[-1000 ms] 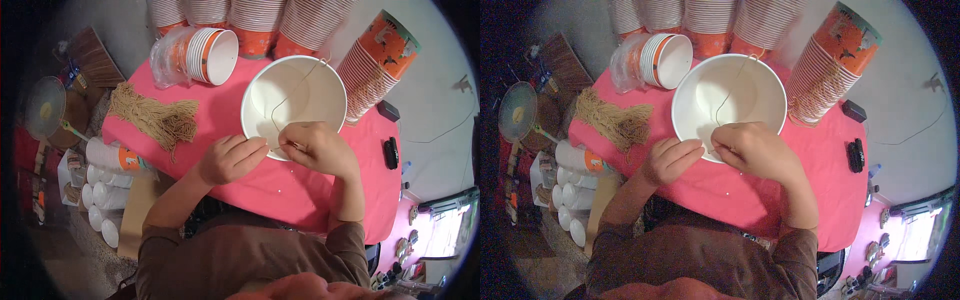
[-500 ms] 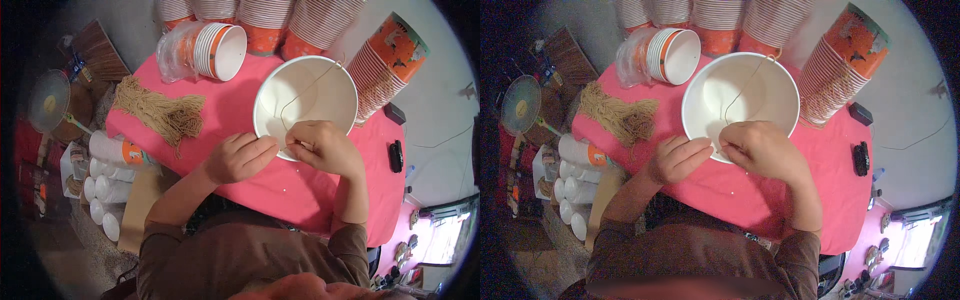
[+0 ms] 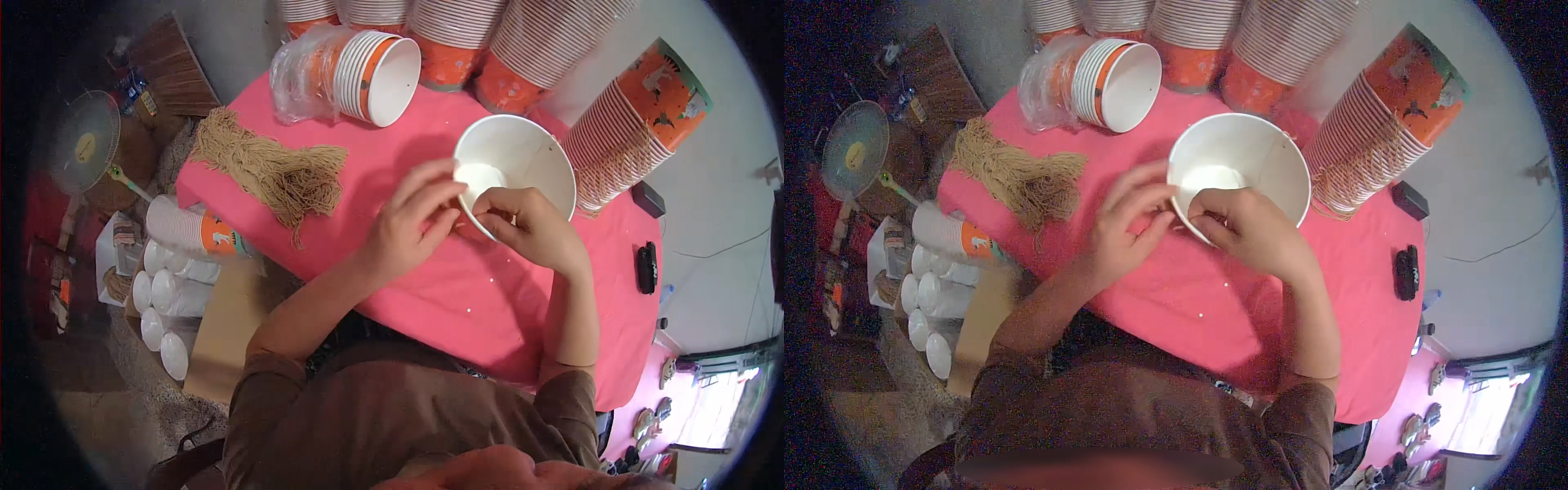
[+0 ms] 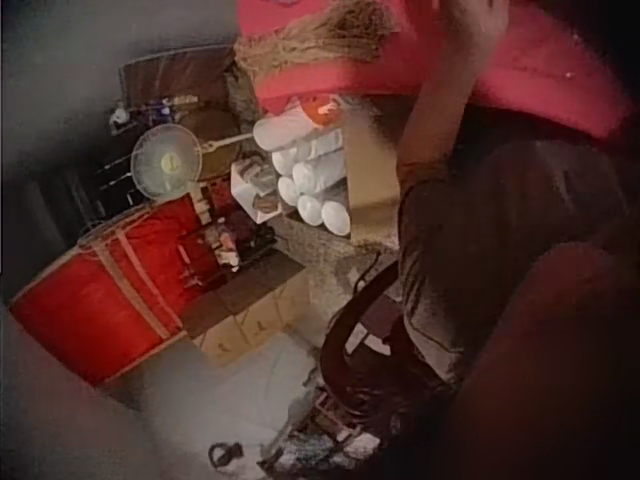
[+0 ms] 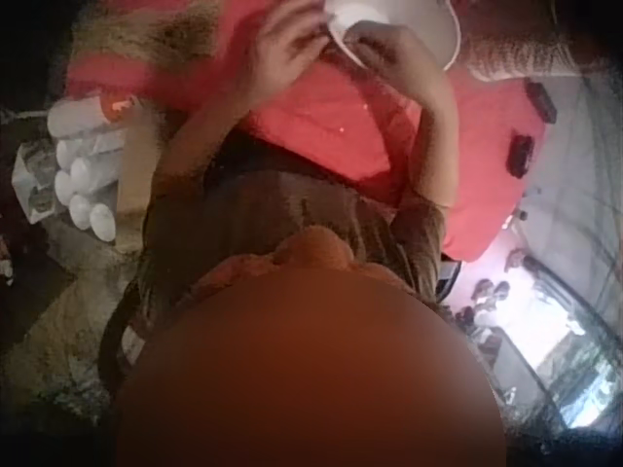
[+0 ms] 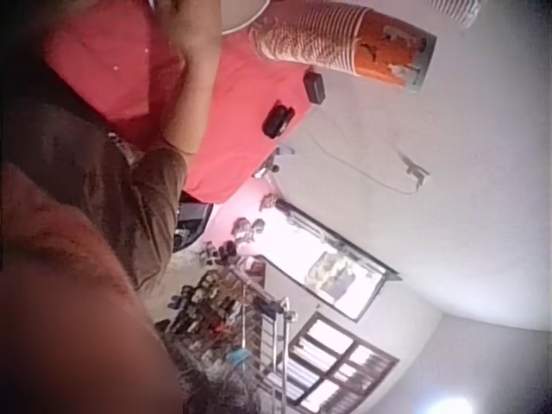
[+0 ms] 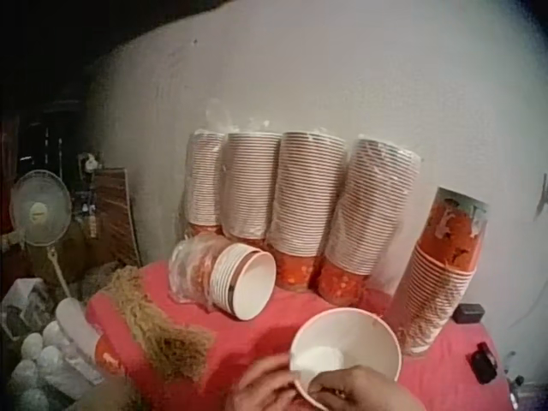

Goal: Attaching string handles to paper buckets at a workstation.

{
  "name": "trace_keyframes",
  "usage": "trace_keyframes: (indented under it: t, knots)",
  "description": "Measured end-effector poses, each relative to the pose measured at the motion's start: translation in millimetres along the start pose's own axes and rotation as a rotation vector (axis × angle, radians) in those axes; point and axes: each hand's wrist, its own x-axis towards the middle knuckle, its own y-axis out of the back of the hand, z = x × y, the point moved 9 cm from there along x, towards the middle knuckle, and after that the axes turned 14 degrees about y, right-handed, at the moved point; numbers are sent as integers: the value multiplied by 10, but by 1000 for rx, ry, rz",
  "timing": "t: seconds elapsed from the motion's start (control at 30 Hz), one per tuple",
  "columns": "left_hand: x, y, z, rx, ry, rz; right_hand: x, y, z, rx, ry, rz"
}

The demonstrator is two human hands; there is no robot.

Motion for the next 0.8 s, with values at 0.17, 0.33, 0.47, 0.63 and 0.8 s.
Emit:
trace_keyframes:
  t: [0.17,0.33,0.47,0.63,0.8]
  knots:
    - [-176,-73,-265,-289,138,82,-23,21,88,56,-94,-3]
    - [-102,-148,-176,-142,95,52,-44,18,122,92,-157,15]
    - [-145,-35,-546,-351,281,76,-49,194,36,-15,-109,63]
    - [55,234,-511,-931,483,9,-185,490,-60,-298,-85,93]
    - [211,-82,-354,-827,641,-298,-18,500,-464,-302,205,193]
